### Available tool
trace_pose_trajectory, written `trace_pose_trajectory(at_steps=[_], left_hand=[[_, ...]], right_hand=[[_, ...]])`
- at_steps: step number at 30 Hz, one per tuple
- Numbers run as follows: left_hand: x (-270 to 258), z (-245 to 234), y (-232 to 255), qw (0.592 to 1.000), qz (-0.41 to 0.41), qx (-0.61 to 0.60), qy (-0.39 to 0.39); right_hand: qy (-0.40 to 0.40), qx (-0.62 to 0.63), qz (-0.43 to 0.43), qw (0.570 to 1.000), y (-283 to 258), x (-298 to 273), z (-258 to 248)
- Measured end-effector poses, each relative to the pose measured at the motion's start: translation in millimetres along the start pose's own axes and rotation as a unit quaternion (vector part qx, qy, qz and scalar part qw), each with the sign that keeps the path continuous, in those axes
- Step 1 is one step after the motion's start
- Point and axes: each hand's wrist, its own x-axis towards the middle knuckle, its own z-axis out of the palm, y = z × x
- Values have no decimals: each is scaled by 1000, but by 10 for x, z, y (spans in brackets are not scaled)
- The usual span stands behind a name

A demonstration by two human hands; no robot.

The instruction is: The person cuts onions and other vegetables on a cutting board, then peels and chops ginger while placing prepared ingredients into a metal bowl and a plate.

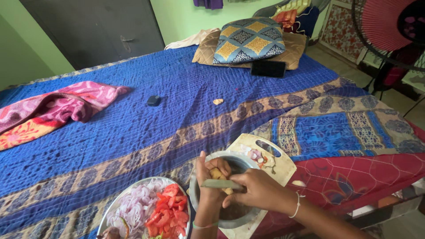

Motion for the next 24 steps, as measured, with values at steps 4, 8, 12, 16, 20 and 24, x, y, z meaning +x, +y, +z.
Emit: trace_pose_trajectory(at_steps=[4,8,12,16,20,24], left_hand=[[56,-83,-42,1000,6,-7,-28],[144,-117,-85,999,-18,-50,-7],[104,-106,-100,993,-18,-101,51],[32,-117,-110,990,20,-103,92],[73,-162,-155,986,14,-140,91],[92,-172,-154,980,-2,-154,123]], right_hand=[[-12,18,34,999,35,-4,62],[34,26,-28,999,130,-40,170],[99,-81,-31,991,108,-51,223],[176,-91,-78,977,118,-38,176],[130,-152,-46,979,220,-45,249],[203,-254,-132,937,369,-73,385]])
